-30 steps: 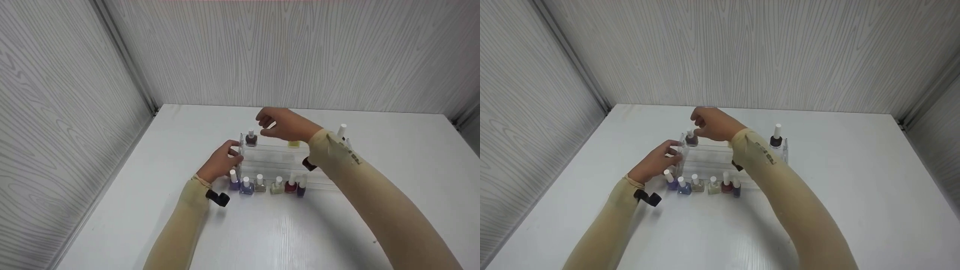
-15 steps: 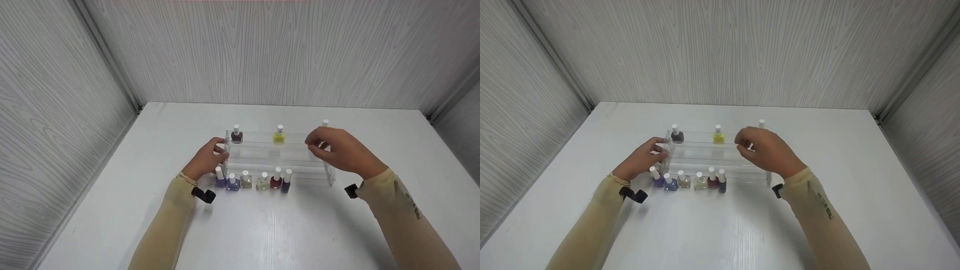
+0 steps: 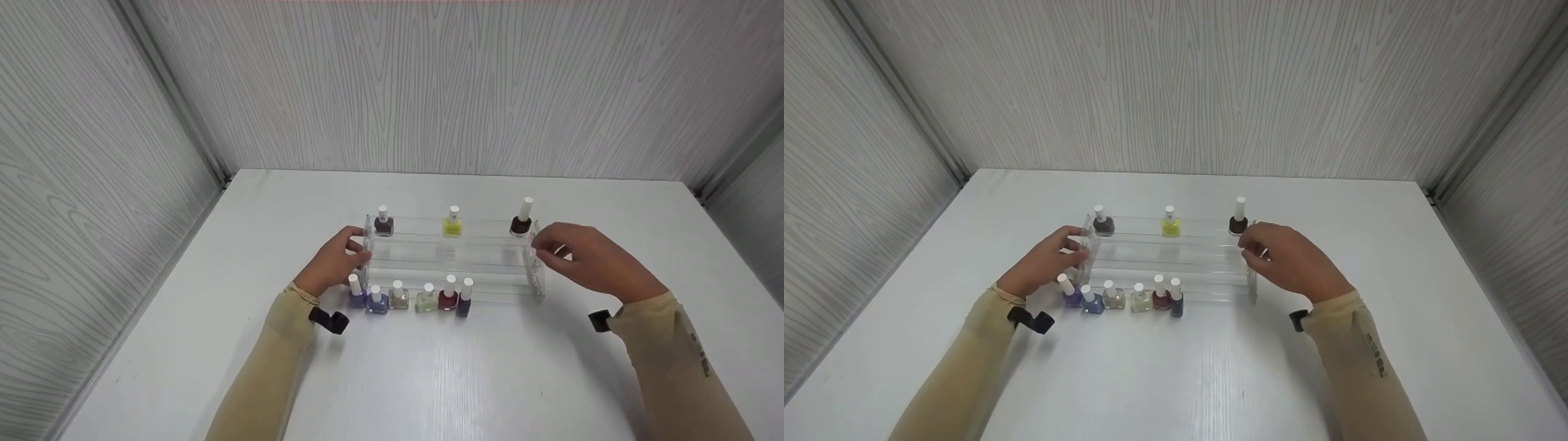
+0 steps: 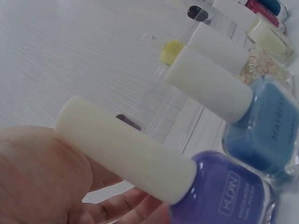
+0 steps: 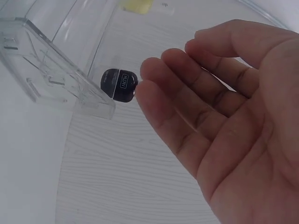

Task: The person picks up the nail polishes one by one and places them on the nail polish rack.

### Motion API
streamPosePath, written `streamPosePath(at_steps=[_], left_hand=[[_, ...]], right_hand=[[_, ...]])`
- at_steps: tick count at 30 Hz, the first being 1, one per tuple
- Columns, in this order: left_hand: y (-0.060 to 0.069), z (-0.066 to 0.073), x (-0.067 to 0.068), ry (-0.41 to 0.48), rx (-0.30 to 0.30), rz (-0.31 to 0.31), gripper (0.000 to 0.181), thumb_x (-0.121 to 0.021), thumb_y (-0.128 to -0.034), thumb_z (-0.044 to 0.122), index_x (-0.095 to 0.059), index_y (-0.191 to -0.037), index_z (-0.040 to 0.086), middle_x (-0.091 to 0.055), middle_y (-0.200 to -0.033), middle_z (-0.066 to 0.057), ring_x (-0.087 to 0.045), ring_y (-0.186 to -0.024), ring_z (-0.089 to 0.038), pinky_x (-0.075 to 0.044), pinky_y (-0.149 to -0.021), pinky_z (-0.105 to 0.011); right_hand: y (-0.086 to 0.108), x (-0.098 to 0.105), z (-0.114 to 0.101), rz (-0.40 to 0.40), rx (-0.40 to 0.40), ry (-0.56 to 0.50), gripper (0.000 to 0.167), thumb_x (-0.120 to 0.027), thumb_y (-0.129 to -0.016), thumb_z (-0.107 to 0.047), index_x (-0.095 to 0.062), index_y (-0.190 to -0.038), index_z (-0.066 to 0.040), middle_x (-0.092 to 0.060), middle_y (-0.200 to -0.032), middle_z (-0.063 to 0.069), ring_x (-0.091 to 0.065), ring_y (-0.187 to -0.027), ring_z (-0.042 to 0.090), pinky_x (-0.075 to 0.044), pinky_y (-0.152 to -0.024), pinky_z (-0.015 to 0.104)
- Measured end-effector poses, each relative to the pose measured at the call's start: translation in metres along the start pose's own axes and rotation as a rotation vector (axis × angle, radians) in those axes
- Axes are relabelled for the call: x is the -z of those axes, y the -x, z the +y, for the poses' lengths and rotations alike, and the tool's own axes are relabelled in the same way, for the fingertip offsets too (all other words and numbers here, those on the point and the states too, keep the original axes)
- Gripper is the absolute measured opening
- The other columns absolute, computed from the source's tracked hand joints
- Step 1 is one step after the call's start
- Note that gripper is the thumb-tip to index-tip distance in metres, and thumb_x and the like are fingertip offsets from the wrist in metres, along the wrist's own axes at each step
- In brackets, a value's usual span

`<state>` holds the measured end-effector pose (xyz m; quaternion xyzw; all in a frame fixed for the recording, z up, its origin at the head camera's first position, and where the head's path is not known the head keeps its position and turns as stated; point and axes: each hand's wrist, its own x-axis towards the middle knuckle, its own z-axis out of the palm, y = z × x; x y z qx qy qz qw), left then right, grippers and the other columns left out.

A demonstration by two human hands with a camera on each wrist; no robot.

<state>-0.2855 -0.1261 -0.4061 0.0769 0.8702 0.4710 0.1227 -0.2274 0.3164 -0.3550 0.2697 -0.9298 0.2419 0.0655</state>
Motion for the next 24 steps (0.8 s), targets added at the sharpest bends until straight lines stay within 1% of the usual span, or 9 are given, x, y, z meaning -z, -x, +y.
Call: streamPosePath(at_steps=[2, 6, 10, 13, 19, 24], left_hand=[[0.0, 0.0, 0.001, 0.0, 0.008, 0.001, 0.056, -0.061, -0.1056, 0.024, -0.038, -0.156, 0.017, -0.06, -0.132, -0.012, -0.067, -0.106, -0.027, -0.06, -0.068, -0.036], [0.0, -0.002, 0.0, 0.0, 0.001, -0.002, 0.056, -0.06, -0.1058, 0.023, -0.037, -0.157, 0.016, -0.059, -0.133, -0.013, -0.066, -0.108, -0.029, -0.059, -0.068, -0.036], [0.001, -0.002, 0.001, 0.003, -0.008, 0.0, 0.056, -0.06, -0.1061, 0.023, -0.038, -0.157, 0.015, -0.058, -0.133, -0.013, -0.066, -0.108, -0.029, -0.058, -0.067, -0.036], [0.001, -0.002, 0.001, 0.001, -0.011, 0.0, 0.055, -0.059, -0.1065, 0.023, -0.037, -0.157, 0.015, -0.058, -0.132, -0.014, -0.066, -0.107, -0.029, -0.057, -0.066, -0.035], [0.0, -0.001, 0.0, 0.013, -0.021, -0.007, 0.055, -0.059, -0.1068, 0.021, -0.037, -0.157, 0.014, -0.058, -0.13, -0.014, -0.065, -0.105, -0.029, -0.056, -0.063, -0.033], [0.001, -0.001, 0.0, 0.018, -0.016, 0.002, 0.055, -0.06, -0.1064, 0.022, -0.038, -0.156, 0.016, -0.059, -0.129, -0.013, -0.066, -0.104, -0.029, -0.056, -0.064, -0.033]], right_hand=[[0.002, 0.003, 0.002, -0.009, -0.024, -0.001, 0.011, -0.065, -0.102, -0.01, -0.07, -0.11, -0.013, -0.071, -0.107, -0.002, -0.068, -0.092, 0.012, -0.057, -0.08, 0.038], [0.005, 0.005, 0.004, -0.031, -0.056, 0.009, 0.011, -0.064, -0.103, -0.012, -0.07, -0.112, -0.012, -0.07, -0.107, -0.003, -0.067, -0.094, 0.014, -0.056, -0.081, 0.042], [0.003, 0.003, 0.004, -0.05, -0.043, 0.022, 0.01, -0.064, -0.102, -0.012, -0.07, -0.109, -0.014, -0.07, -0.105, -0.004, -0.067, -0.093, 0.013, -0.056, -0.08, 0.04], [0.001, 0.0, 0.004, -0.066, -0.034, 0.031, 0.009, -0.065, -0.101, -0.011, -0.07, -0.108, -0.015, -0.07, -0.103, -0.005, -0.067, -0.092, 0.012, -0.056, -0.079, 0.039], [0.002, -0.004, 0.006, -0.116, -0.068, 0.041, 0.01, -0.066, -0.101, -0.012, -0.071, -0.11, -0.012, -0.071, -0.105, -0.003, -0.067, -0.095, 0.014, -0.056, -0.081, 0.041], [0.001, -0.005, 0.005, -0.122, -0.063, 0.052, 0.011, -0.066, -0.101, -0.013, -0.071, -0.111, -0.01, -0.071, -0.105, -0.002, -0.068, -0.095, 0.015, -0.056, -0.081, 0.041]])
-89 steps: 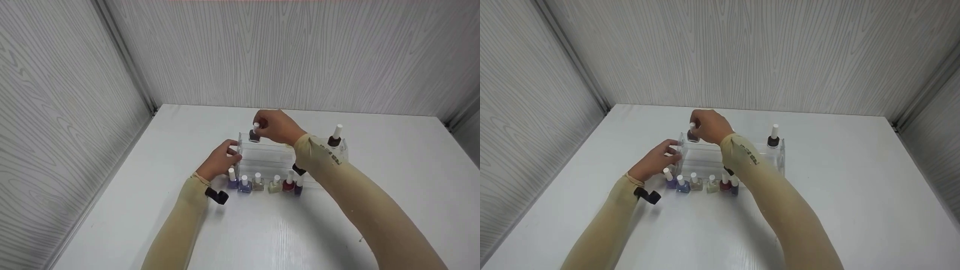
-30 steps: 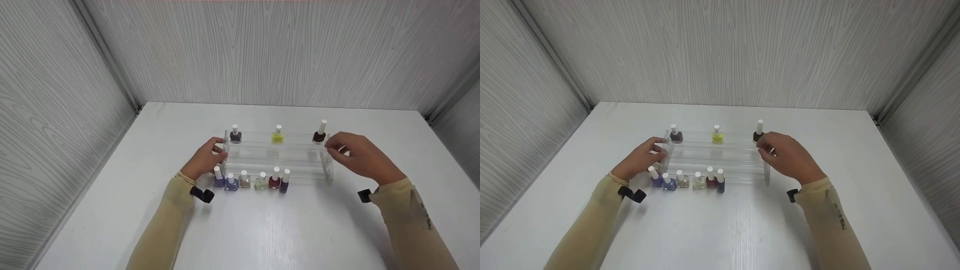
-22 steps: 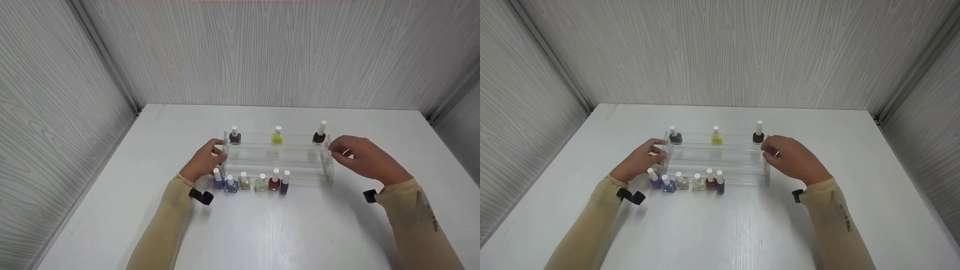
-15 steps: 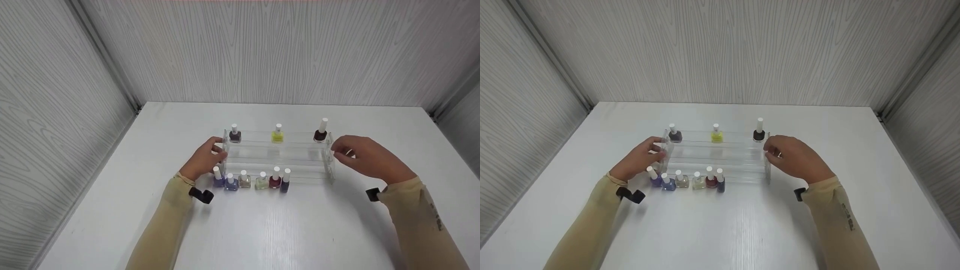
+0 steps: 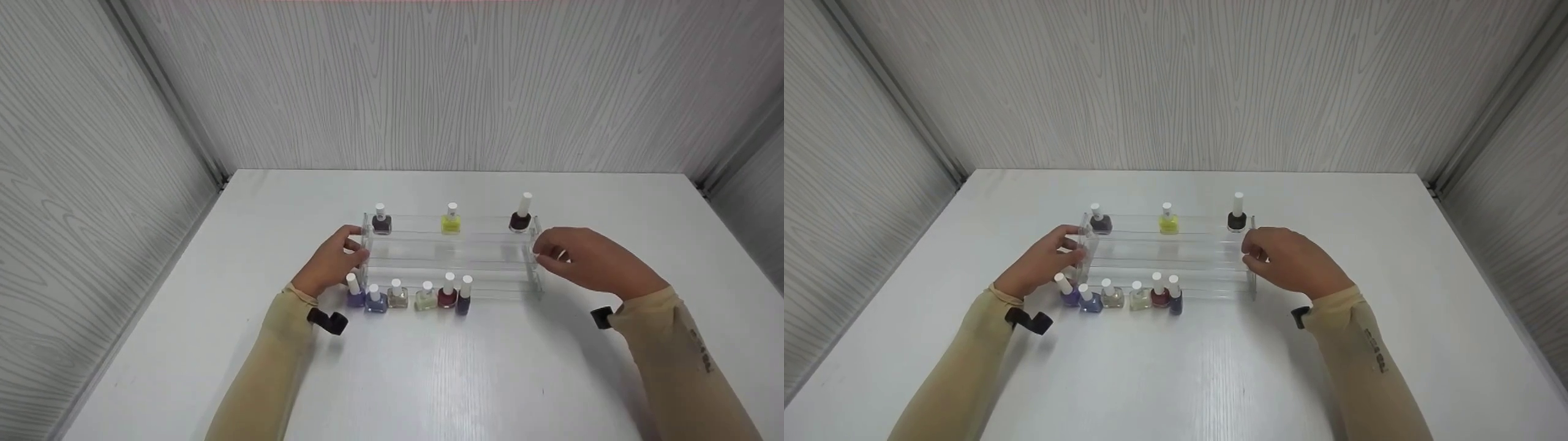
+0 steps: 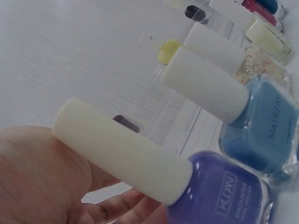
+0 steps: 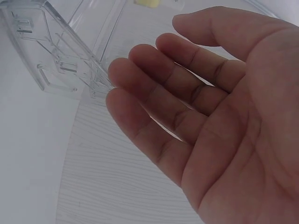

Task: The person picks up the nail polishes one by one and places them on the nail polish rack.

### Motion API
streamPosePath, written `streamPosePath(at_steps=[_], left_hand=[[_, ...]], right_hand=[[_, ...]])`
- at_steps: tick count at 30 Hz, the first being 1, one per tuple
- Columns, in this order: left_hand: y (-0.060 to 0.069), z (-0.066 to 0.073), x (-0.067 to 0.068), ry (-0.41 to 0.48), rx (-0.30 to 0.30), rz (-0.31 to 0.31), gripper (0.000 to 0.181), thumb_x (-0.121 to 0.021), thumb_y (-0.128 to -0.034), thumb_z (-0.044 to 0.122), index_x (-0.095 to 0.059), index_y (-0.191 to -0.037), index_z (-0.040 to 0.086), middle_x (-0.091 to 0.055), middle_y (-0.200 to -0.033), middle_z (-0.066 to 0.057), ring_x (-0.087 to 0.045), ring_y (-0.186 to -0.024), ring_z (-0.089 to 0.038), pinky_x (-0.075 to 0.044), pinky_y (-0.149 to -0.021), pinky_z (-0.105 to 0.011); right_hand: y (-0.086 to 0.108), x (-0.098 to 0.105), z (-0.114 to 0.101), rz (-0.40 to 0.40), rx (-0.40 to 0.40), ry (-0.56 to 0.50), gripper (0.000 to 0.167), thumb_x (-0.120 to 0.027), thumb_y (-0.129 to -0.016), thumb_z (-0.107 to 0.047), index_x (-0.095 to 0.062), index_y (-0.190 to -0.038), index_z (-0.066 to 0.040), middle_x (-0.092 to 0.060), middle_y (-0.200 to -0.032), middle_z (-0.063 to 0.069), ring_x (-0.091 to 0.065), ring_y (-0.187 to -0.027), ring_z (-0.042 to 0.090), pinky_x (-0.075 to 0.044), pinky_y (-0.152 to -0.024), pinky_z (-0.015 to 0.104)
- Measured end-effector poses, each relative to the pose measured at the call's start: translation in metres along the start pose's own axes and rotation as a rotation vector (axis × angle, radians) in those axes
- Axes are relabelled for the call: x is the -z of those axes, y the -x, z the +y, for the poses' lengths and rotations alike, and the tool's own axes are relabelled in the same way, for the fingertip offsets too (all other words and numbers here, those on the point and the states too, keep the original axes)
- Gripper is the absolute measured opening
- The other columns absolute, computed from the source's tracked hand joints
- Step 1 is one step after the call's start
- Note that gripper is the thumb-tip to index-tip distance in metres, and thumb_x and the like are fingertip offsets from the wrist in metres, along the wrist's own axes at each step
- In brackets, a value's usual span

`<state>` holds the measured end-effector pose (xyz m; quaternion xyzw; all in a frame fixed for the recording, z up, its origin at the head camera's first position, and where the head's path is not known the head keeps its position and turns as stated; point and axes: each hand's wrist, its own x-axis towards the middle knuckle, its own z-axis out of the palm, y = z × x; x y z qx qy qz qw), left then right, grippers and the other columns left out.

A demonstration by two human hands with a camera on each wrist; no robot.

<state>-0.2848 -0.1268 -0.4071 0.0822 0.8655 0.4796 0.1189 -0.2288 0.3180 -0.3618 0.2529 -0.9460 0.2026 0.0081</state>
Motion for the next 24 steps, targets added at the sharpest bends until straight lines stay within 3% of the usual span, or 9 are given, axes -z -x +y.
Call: streamPosePath(at_steps=[9, 16, 24], left_hand=[[-0.002, 0.002, 0.0, -0.012, 0.019, 0.005, 0.055, -0.06, -0.106, 0.022, -0.039, -0.156, 0.016, -0.058, -0.131, -0.013, -0.066, -0.107, -0.029, -0.058, -0.066, -0.034], [0.0, 0.002, -0.003, -0.012, 0.003, -0.003, 0.055, -0.059, -0.1063, 0.021, -0.038, -0.156, 0.015, -0.059, -0.13, -0.014, -0.066, -0.106, -0.029, -0.056, -0.064, -0.033], [0.001, 0.0, 0.0, -0.028, -0.003, -0.002, 0.055, -0.059, -0.1067, 0.023, -0.037, -0.157, 0.015, -0.057, -0.131, -0.013, -0.065, -0.107, -0.029, -0.057, -0.067, -0.036]], right_hand=[[0.0, 0.003, -0.002, -0.016, -0.014, -0.024, 0.011, -0.065, -0.101, -0.012, -0.071, -0.11, -0.011, -0.07, -0.105, -0.004, -0.067, -0.096, 0.016, -0.056, -0.083, 0.041], [0.001, -0.002, -0.012, 0.02, 0.048, 0.019, 0.01, -0.066, -0.1, -0.01, -0.071, -0.109, -0.013, -0.07, -0.105, -0.005, -0.067, -0.095, 0.014, -0.056, -0.083, 0.04], [-0.013, -0.023, -0.027, 0.063, 0.146, 0.019, 0.019, -0.071, -0.097, -0.011, -0.071, -0.116, -0.011, -0.071, -0.107, -0.002, -0.068, -0.096, 0.015, -0.057, -0.084, 0.04]])
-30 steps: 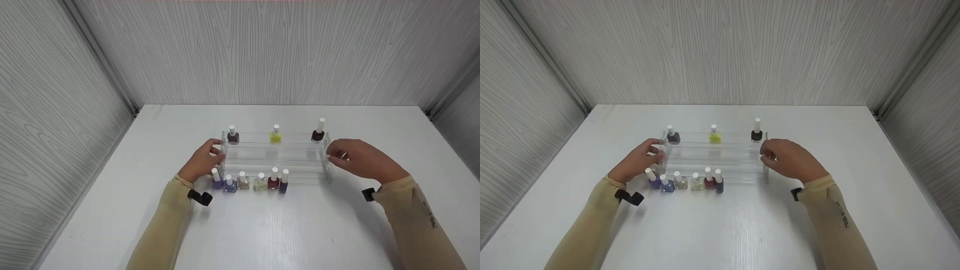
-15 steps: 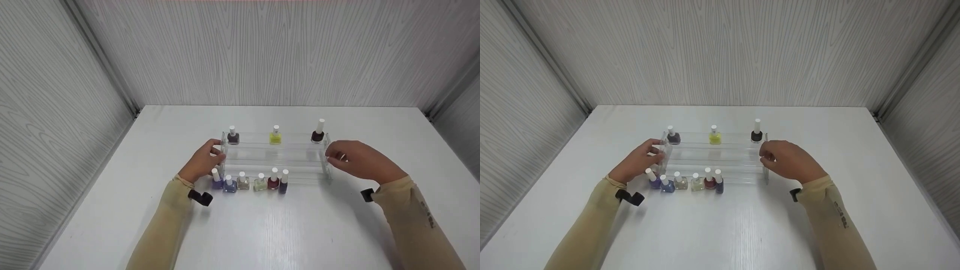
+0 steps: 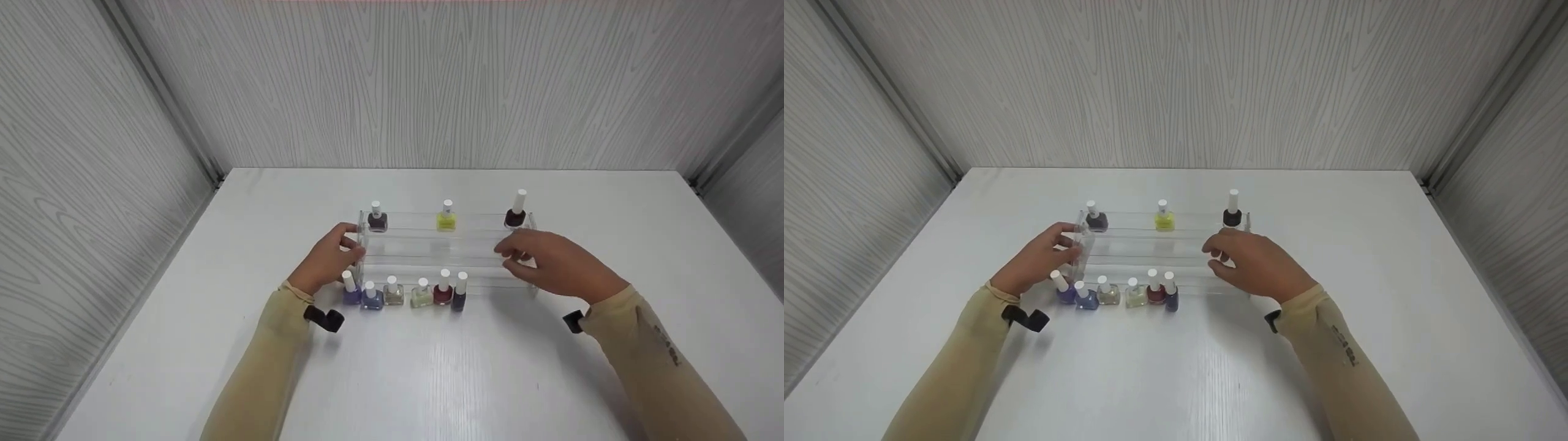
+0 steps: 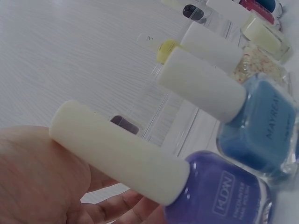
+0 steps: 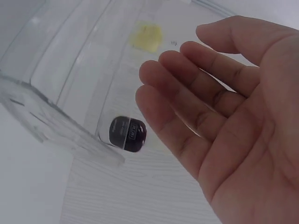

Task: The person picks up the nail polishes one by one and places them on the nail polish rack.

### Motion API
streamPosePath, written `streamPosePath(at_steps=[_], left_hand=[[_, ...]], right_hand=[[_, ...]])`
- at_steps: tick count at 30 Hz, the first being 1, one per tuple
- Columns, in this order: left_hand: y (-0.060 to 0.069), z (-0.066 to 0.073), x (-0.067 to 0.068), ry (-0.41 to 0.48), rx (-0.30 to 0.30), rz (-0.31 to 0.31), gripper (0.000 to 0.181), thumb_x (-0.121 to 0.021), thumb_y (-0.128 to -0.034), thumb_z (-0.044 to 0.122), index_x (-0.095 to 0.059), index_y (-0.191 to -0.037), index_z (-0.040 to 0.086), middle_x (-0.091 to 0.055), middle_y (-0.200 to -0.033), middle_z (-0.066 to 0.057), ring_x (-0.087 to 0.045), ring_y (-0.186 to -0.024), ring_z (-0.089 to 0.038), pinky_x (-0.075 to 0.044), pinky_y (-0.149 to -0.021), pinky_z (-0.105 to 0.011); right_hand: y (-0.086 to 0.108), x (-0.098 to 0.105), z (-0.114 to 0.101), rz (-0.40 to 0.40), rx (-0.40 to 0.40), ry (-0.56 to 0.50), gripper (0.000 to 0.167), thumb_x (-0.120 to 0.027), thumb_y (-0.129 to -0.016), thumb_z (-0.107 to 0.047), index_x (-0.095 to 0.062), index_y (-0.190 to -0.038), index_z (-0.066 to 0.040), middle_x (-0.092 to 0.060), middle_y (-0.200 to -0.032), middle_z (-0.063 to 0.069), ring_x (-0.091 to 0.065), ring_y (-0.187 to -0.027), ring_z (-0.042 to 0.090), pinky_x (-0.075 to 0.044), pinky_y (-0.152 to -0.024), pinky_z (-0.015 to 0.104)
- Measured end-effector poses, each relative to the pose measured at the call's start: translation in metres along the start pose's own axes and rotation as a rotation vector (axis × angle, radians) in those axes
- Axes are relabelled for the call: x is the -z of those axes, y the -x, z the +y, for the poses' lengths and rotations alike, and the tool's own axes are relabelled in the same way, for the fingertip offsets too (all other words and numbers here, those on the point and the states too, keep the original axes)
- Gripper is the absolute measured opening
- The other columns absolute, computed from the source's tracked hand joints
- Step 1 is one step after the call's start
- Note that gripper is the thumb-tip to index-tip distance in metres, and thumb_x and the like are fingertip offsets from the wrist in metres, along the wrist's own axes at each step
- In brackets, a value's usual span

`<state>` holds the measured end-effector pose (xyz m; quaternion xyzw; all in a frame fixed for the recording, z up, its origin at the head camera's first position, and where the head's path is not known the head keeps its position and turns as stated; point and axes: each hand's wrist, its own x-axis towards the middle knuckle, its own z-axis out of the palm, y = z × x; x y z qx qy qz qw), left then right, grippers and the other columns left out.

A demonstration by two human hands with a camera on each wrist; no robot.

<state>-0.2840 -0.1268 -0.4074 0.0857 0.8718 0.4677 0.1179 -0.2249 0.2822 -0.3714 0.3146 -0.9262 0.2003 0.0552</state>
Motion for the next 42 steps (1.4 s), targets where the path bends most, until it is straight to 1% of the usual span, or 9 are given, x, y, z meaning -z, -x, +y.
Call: streamPosePath(at_steps=[4, 11, 15, 19, 23, 29, 35, 38, 42], left_hand=[[0.001, -0.001, 0.001, -0.01, 0.012, 0.005, 0.055, -0.059, -0.1064, 0.023, -0.038, -0.156, 0.016, -0.058, -0.131, -0.012, -0.065, -0.107, -0.029, -0.057, -0.066, -0.034], [0.003, 0.0, 0.0, -0.002, 0.017, 0.008, 0.054, -0.06, -0.1059, 0.021, -0.039, -0.155, 0.014, -0.058, -0.131, -0.014, -0.066, -0.107, -0.03, -0.057, -0.066, -0.034], [0.004, 0.0, 0.0, -0.007, 0.011, 0.012, 0.054, -0.059, -0.1061, 0.021, -0.039, -0.155, 0.014, -0.058, -0.131, -0.014, -0.066, -0.107, -0.03, -0.057, -0.065, -0.033], [0.004, 0.0, 0.001, -0.01, 0.007, 0.012, 0.054, -0.059, -0.1063, 0.022, -0.039, -0.156, 0.015, -0.058, -0.13, -0.014, -0.066, -0.107, -0.029, -0.056, -0.064, -0.033], [0.005, -0.001, 0.001, -0.01, 0.008, 0.008, 0.054, -0.059, -0.1064, 0.022, -0.039, -0.156, 0.015, -0.059, -0.131, -0.014, -0.066, -0.107, -0.029, -0.057, -0.066, -0.034], [0.003, -0.002, 0.002, -0.003, 0.0, 0.004, 0.054, -0.059, -0.1067, 0.022, -0.038, -0.156, 0.015, -0.057, -0.131, -0.014, -0.066, -0.106, -0.03, -0.057, -0.066, -0.035], [0.003, 0.001, 0.001, -0.011, -0.008, 0.002, 0.055, -0.058, -0.1067, 0.022, -0.037, -0.157, 0.014, -0.058, -0.132, -0.014, -0.066, -0.106, -0.03, -0.057, -0.067, -0.035], [0.002, 0.003, 0.0, -0.019, -0.008, 0.004, 0.055, -0.059, -0.1067, 0.023, -0.037, -0.157, 0.014, -0.058, -0.132, -0.014, -0.066, -0.106, -0.03, -0.057, -0.067, -0.035], [0.001, 0.004, -0.001, -0.029, -0.007, 0.011, 0.055, -0.059, -0.1063, 0.023, -0.038, -0.156, 0.014, -0.059, -0.131, -0.014, -0.066, -0.105, -0.029, -0.058, -0.067, -0.035]], right_hand=[[-0.006, -0.012, -0.005, -0.011, 0.028, -0.014, 0.025, -0.073, -0.096, -0.01, -0.07, -0.121, -0.012, -0.069, -0.11, -0.002, -0.068, -0.101, 0.017, -0.057, -0.088, 0.041], [-0.012, -0.029, -0.021, -0.055, 0.116, -0.033, 0.035, -0.072, -0.097, -0.013, -0.067, -0.131, -0.012, -0.067, -0.116, -0.001, -0.068, -0.103, 0.018, -0.057, -0.087, 0.04], [-0.015, -0.036, -0.027, -0.088, 0.128, -0.024, 0.035, -0.071, -0.099, -0.015, -0.066, -0.134, -0.013, -0.067, -0.118, -0.002, -0.069, -0.105, 0.017, -0.058, -0.087, 0.038], [-0.017, -0.04, -0.032, -0.099, 0.127, -0.02, 0.032, -0.071, -0.099, -0.017, -0.068, -0.13, -0.013, -0.067, -0.117, -0.002, -0.069, -0.104, 0.017, -0.058, -0.086, 0.038], [-0.019, -0.042, -0.032, -0.07, 0.125, -0.021, 0.031, -0.072, -0.099, -0.018, -0.068, -0.13, -0.014, -0.068, -0.114, -0.003, -0.07, -0.101, 0.015, -0.058, -0.082, 0.037], [-0.02, -0.046, -0.029, 0.015, 0.179, -0.046, 0.026, -0.073, -0.099, -0.017, -0.072, -0.125, -0.015, -0.069, -0.107, -0.006, -0.07, -0.093, 0.009, -0.059, -0.077, 0.036], [-0.02, -0.049, -0.029, 0.06, 0.216, -0.018, 0.02, -0.072, -0.099, -0.015, -0.074, -0.118, -0.017, -0.069, -0.105, -0.01, -0.064, -0.083, 0.004, -0.056, -0.069, 0.028], [-0.02, -0.049, -0.029, 0.076, 0.226, -0.021, 0.018, -0.073, -0.098, -0.012, -0.075, -0.116, -0.015, -0.069, -0.103, -0.009, -0.066, -0.086, 0.004, -0.057, -0.073, 0.027], [-0.019, -0.048, -0.029, 0.083, 0.214, -0.036, 0.016, -0.074, -0.097, -0.012, -0.075, -0.112, -0.012, -0.069, -0.102, -0.009, -0.068, -0.089, 0.005, -0.058, -0.079, 0.027]])
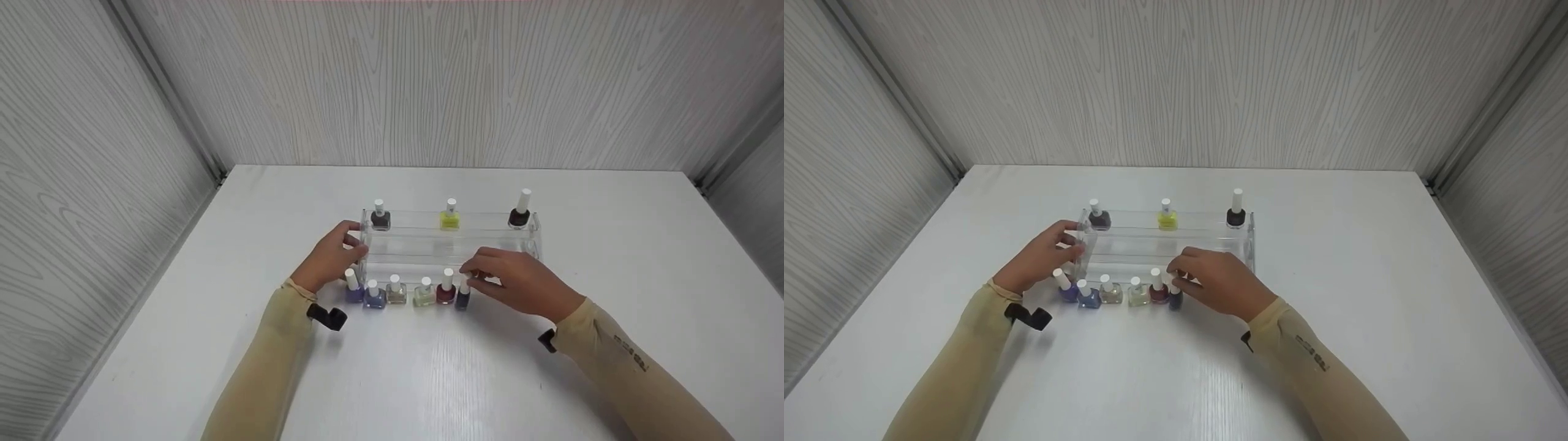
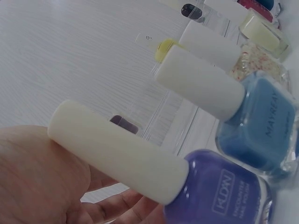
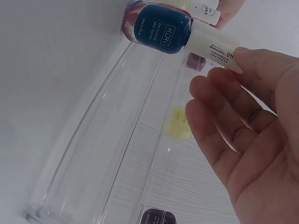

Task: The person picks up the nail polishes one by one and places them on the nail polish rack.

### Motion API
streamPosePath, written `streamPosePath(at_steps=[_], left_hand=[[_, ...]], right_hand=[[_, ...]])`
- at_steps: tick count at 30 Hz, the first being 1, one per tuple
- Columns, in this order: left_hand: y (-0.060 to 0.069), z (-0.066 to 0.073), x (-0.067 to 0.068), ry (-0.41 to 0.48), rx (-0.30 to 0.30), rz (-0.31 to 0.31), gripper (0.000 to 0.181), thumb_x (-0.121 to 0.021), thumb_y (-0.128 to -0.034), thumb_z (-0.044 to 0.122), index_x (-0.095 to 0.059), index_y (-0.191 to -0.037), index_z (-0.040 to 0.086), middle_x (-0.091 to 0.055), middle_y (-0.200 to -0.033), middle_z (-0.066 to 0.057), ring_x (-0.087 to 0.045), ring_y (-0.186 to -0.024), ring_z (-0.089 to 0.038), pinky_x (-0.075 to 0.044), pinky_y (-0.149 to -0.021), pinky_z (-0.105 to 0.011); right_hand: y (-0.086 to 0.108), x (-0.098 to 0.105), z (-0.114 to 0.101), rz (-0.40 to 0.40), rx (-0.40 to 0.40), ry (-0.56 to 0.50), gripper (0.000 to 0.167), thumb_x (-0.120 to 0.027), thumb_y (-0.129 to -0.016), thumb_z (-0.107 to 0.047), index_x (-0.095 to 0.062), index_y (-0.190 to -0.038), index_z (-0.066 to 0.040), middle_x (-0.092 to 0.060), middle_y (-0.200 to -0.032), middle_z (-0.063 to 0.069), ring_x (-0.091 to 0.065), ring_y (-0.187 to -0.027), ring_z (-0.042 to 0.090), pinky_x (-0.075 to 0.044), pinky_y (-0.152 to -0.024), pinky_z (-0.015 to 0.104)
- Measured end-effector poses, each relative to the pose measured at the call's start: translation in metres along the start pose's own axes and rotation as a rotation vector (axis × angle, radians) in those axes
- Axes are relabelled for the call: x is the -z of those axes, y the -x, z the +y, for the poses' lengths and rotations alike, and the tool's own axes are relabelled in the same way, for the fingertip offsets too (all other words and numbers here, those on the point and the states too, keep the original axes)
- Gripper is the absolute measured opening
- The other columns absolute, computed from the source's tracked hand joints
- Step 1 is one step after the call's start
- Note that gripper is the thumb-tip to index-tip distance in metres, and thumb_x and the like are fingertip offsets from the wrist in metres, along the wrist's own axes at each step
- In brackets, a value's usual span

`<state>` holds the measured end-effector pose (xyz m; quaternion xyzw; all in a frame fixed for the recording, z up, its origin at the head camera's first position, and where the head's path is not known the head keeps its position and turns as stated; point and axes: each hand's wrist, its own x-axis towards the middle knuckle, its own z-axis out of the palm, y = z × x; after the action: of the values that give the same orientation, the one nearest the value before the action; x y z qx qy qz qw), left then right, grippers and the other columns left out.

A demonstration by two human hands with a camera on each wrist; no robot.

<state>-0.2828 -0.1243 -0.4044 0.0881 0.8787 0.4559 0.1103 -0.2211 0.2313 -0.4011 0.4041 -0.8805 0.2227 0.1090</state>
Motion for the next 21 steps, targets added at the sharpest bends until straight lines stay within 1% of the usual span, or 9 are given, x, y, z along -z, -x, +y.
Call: streamPosePath(at_steps=[6, 10, 13, 17, 21], left_hand=[[0.0, -0.001, 0.001, 0.006, -0.013, -0.003, 0.055, -0.058, -0.1065, 0.021, -0.037, -0.156, 0.012, -0.059, -0.13, -0.015, -0.067, -0.106, -0.03, -0.057, -0.066, -0.034], [-0.001, -0.002, 0.002, 0.006, -0.029, -0.009, 0.055, -0.058, -0.1066, 0.021, -0.037, -0.156, 0.011, -0.059, -0.13, -0.016, -0.067, -0.106, -0.031, -0.055, -0.065, -0.033], [-0.001, -0.003, 0.002, 0.004, -0.026, -0.009, 0.055, -0.058, -0.1064, 0.022, -0.037, -0.156, 0.011, -0.06, -0.13, -0.015, -0.067, -0.104, -0.03, -0.055, -0.064, -0.033], [-0.001, -0.003, 0.001, 0.017, -0.014, -0.012, 0.055, -0.059, -0.1064, 0.022, -0.037, -0.156, 0.013, -0.059, -0.131, -0.014, -0.066, -0.104, -0.029, -0.055, -0.064, -0.033], [-0.001, -0.003, 0.0, 0.029, -0.013, -0.011, 0.055, -0.059, -0.1063, 0.022, -0.037, -0.156, 0.013, -0.058, -0.131, -0.014, -0.066, -0.104, -0.029, -0.056, -0.064, -0.034]], right_hand=[[-0.001, -0.001, -0.001, -0.009, -0.039, -0.005, 0.015, -0.074, -0.097, -0.014, -0.071, -0.111, -0.013, -0.069, -0.1, -0.008, -0.068, -0.089, 0.007, -0.057, -0.075, 0.029], [-0.002, -0.005, -0.001, -0.062, -0.094, -0.046, 0.021, -0.076, -0.096, -0.014, -0.068, -0.115, -0.012, -0.07, -0.105, -0.006, -0.07, -0.094, 0.01, -0.059, -0.079, 0.032], [-0.002, -0.01, 0.001, -0.102, -0.115, -0.083, 0.023, -0.075, -0.096, -0.014, -0.067, -0.118, -0.011, -0.07, -0.107, -0.004, -0.071, -0.095, 0.011, -0.06, -0.081, 0.033], [-0.001, -0.013, 0.005, -0.113, -0.103, -0.102, 0.017, -0.073, -0.097, -0.014, -0.069, -0.114, -0.013, -0.07, -0.105, -0.007, -0.069, -0.094, 0.009, -0.059, -0.08, 0.032], [0.0, -0.011, 0.005, -0.118, -0.107, -0.083, 0.013, -0.074, -0.097, -0.016, -0.07, -0.109, -0.017, -0.068, -0.098, -0.011, -0.066, -0.087, 0.007, -0.057, -0.076, 0.03]])
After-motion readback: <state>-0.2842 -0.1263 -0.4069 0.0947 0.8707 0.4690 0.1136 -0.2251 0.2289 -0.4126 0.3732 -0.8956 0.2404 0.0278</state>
